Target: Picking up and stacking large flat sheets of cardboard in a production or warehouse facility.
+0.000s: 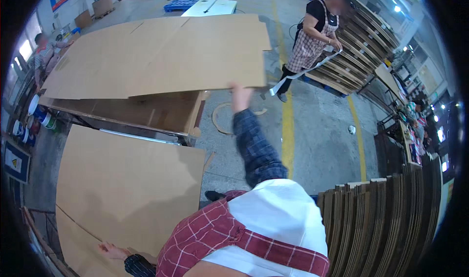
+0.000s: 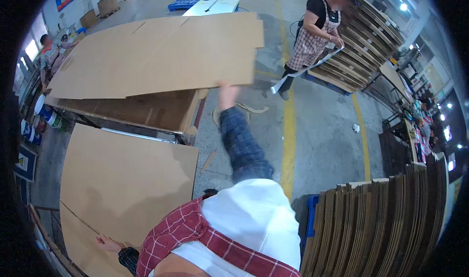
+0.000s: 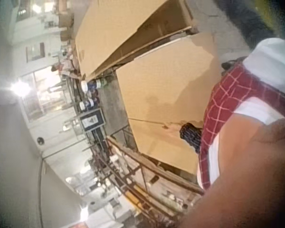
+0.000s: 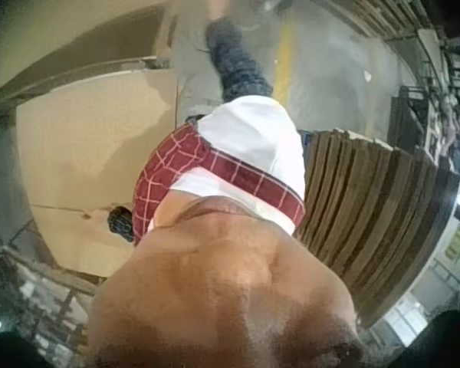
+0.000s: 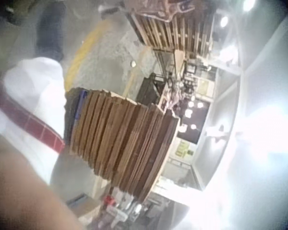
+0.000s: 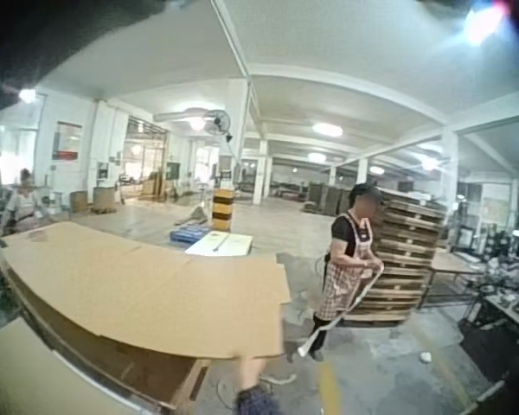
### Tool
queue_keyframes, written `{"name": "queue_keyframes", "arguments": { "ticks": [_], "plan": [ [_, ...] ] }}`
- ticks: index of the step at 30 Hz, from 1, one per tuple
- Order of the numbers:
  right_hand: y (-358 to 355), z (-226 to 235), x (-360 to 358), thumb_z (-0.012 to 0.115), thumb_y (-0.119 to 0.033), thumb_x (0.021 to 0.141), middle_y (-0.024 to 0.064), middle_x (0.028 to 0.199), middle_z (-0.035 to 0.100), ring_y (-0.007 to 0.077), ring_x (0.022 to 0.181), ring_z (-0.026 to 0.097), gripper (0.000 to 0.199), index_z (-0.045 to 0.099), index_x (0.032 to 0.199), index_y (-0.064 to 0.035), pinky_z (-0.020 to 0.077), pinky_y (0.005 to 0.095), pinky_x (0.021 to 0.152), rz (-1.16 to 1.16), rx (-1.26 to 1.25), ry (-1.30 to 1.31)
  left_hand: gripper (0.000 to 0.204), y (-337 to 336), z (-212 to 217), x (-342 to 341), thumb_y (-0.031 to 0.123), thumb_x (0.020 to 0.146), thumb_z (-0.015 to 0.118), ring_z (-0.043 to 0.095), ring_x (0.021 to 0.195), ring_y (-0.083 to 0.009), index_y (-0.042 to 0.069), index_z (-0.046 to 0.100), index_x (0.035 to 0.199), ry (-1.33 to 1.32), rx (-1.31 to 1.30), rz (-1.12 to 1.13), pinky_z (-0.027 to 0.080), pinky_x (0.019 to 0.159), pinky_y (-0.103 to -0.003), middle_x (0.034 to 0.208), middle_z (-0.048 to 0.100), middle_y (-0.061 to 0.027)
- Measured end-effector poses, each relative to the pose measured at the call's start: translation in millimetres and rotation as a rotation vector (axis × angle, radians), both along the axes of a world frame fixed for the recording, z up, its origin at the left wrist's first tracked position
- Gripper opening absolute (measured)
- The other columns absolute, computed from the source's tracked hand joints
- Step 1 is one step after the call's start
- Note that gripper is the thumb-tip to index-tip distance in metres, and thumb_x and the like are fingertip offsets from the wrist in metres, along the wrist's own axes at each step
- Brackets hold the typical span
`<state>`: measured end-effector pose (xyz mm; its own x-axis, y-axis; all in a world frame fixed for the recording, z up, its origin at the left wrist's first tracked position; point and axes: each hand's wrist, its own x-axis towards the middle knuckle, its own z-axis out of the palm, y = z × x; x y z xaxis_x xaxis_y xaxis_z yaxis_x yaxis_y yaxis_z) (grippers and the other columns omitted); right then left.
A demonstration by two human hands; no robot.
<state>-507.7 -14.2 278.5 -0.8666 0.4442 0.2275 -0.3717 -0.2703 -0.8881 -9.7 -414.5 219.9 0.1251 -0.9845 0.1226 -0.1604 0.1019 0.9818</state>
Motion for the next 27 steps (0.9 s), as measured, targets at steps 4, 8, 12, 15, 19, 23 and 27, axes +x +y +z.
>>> {"name": "queue_keyframes", "arguments": {
  "ticks": [4,8,12,15,19,23,27],
  "plan": [
    [86.2,130.6,5.2,0.045,-0.009,0.074,0.0077,0.072,0.052,0.0157,0.060,0.049,0.018,0.045,0.083,0.0074,0.0405,0.0261,0.053,-0.346,0.337,0.242,0.034,-35.4,-0.5,38.5,0.011,0.077,0.045,0.042,0.096,-0.0222,-0.002,0.040,0.109,-0.068,-0.097,0.162,0.033,0.083,-0.031,0.106,0.043,-0.0129],
    [54.1,257.4,19.4,0.046,-0.006,0.069,0.0074,0.065,0.052,0.0147,0.054,0.048,0.017,0.047,0.085,0.0013,0.0382,0.0265,0.049,-0.316,0.813,0.530,0.028,-4.4,5.5,61.3,0.009,0.077,0.045,0.044,0.094,-0.0217,-0.004,0.043,0.102,-0.152,-0.169,0.146,0.035,0.081,-0.030,0.101,0.046,-0.0129],
    [-84.4,264.2,4.7,0.045,-0.009,0.062,0.0196,0.078,0.056,0.0327,0.070,0.054,0.034,0.051,0.094,-0.0026,0.0419,0.0388,0.060,-0.246,1.151,0.576,0.027,22.4,3.1,1.9,0.008,0.077,0.044,0.042,0.093,-0.0188,-0.002,0.042,0.102,-0.114,-0.088,0.031,0.033,0.082,-0.029,0.098,0.046,-0.0096],
    [-195.8,179.7,-13.1,0.049,-0.014,0.066,0.0151,0.074,0.054,0.0282,0.063,0.054,0.031,0.049,0.097,-0.0090,0.0408,0.0369,0.059,-0.332,1.635,0.519,0.032,39.0,0.8,5.6,0.008,0.076,0.046,0.040,0.096,-0.0153,-0.001,0.040,0.107,0.262,0.077,-0.009,0.033,0.081,-0.026,0.104,0.043,-0.0081],
    [-280.0,-55.4,22.3,0.049,-0.019,0.066,0.0163,0.113,0.037,0.0315,0.103,0.036,0.051,0.035,0.114,-0.0081,0.0330,0.0422,0.081,0.181,1.772,0.734,0.034,100.0,-8.7,70.2,0.010,0.076,0.048,0.040,0.093,-0.0130,0.000,0.040,0.107,0.233,0.100,0.139,0.033,0.080,-0.025,0.101,0.043,-0.0055],
    [-280.3,-148.4,109.3,0.057,-0.021,0.067,0.0040,0.101,0.051,0.0224,0.091,0.047,0.026,0.055,0.091,-0.0104,0.0352,0.0342,0.081,1.377,0.911,-0.067,0.034,160.8,11.5,142.2,0.013,0.076,0.049,0.041,0.088,-0.0111,0.004,0.041,0.108,0.124,0.185,0.388,0.034,0.073,-0.026,0.097,0.044,-0.0039],
    [-306.1,-143.2,122.9,0.059,-0.027,0.071,0.0067,0.101,0.050,0.0187,0.092,0.045,0.041,0.042,0.107,-0.0144,0.0323,0.0348,0.084,0.878,-0.611,-0.776,0.035,142.7,24.3,146.0,0.014,0.076,0.049,0.041,0.087,-0.0111,0.004,0.041,0.108,0.088,0.146,0.446,0.034,0.071,-0.028,0.098,0.044,-0.0044]
  ]
}}
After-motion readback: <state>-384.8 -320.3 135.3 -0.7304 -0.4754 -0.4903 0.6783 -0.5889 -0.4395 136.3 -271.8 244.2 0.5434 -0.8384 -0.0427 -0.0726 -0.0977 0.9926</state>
